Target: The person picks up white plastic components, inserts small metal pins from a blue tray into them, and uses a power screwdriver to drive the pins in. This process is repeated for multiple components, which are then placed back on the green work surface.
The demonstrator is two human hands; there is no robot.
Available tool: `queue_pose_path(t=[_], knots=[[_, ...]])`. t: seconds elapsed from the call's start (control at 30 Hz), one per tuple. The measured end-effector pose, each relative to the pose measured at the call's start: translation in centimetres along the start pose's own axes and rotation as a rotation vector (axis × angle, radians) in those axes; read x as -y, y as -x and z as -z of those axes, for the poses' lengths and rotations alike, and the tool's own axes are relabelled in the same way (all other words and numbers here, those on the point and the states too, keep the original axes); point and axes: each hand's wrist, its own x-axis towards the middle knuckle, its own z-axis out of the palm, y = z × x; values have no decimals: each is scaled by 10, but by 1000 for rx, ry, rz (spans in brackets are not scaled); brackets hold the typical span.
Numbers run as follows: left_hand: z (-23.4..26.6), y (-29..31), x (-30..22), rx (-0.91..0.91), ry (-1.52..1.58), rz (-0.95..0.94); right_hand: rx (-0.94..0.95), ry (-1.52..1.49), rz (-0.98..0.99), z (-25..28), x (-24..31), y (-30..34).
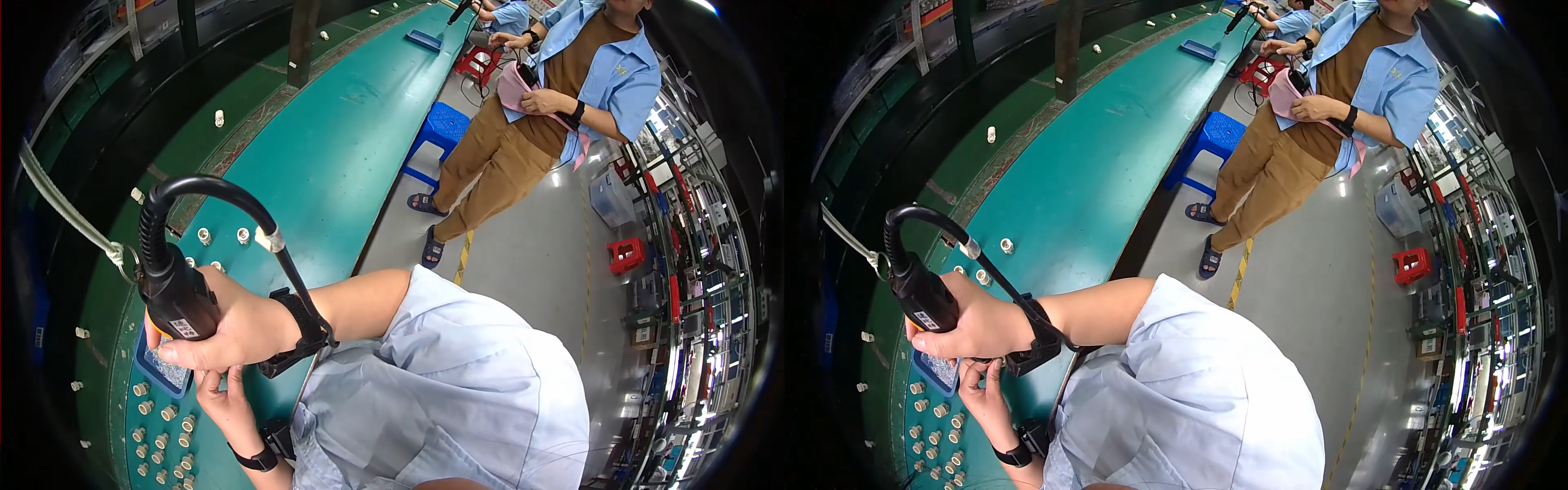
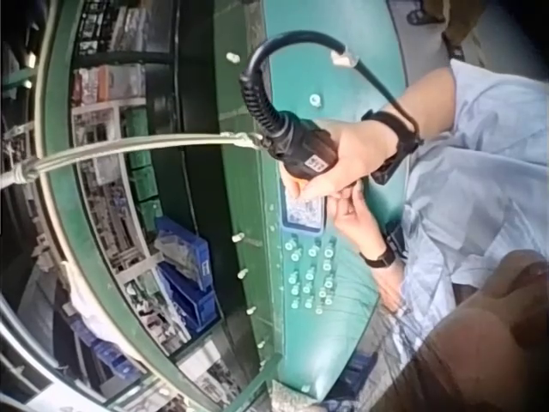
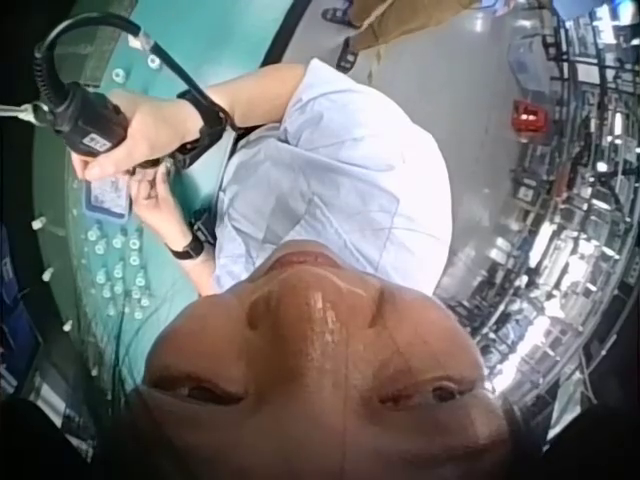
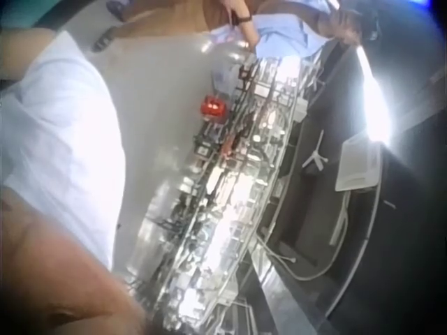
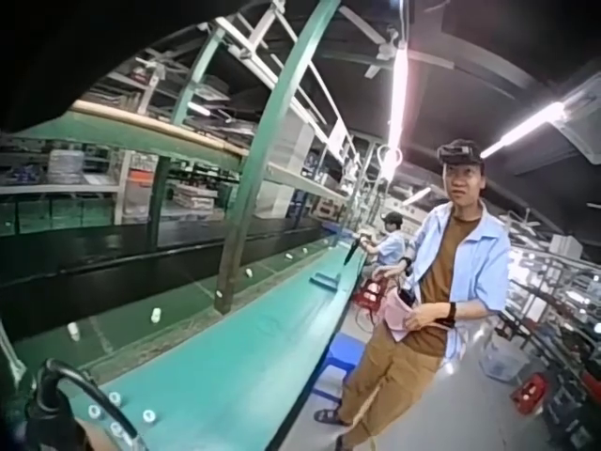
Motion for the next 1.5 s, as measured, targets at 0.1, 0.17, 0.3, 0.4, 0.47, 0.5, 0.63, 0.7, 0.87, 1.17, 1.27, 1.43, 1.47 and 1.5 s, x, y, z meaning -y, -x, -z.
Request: queue_pose_path(t=[0.1, 0.17, 0.3, 0.4, 0.47, 0.5, 0.63, 0.7, 0.87, 1.17, 1.27, 1.43, 1.47, 1.5], knots=[[-5, -2, -6, -43, -182, -109, 1, 45, 17, 3, -2, -3], [-9, -6, -8, -60, -226, -93, -24, 46, 34, 8, 3, -3], [-9, 8, -7, -41, -332, -60, -151, 83, 52, 6, 9, 10], [-4, 5, 2, -63, -269, -9, -157, 234, 7, 5, 2, 2], [-7, 10, 6, -67, -208, 4, -150, 161, 64, 9, -9, 8], [-5, 14, 7, -59, -188, 3, -136, 130, 55, 7, -9, 11], [-9, 14, 20, -102, -82, 38, -71, 120, 79, 7, -22, 6], [-13, 20, 22, -118, -77, 49, -55, 134, 98, 3, -26, 13], [-12, 19, 18, -131, 80, 110, 48, 184, 93, -10, -30, 18], [-13, 16, 18, -102, 121, 127, 87, 301, 73, -13, -35, 16], [-13, 17, 18, -106, 90, 121, 100, 320, 67, -13, -36, 17], [-14, 18, 17, -114, 71, 117, 119, 372, 58, -11, -38, 19], [-14, 19, 17, -114, 64, 112, 124, 388, 57, -11, -38, 19], [-14, 20, 17, -113, 58, 107, 125, 387, 55, -12, -39, 20]])
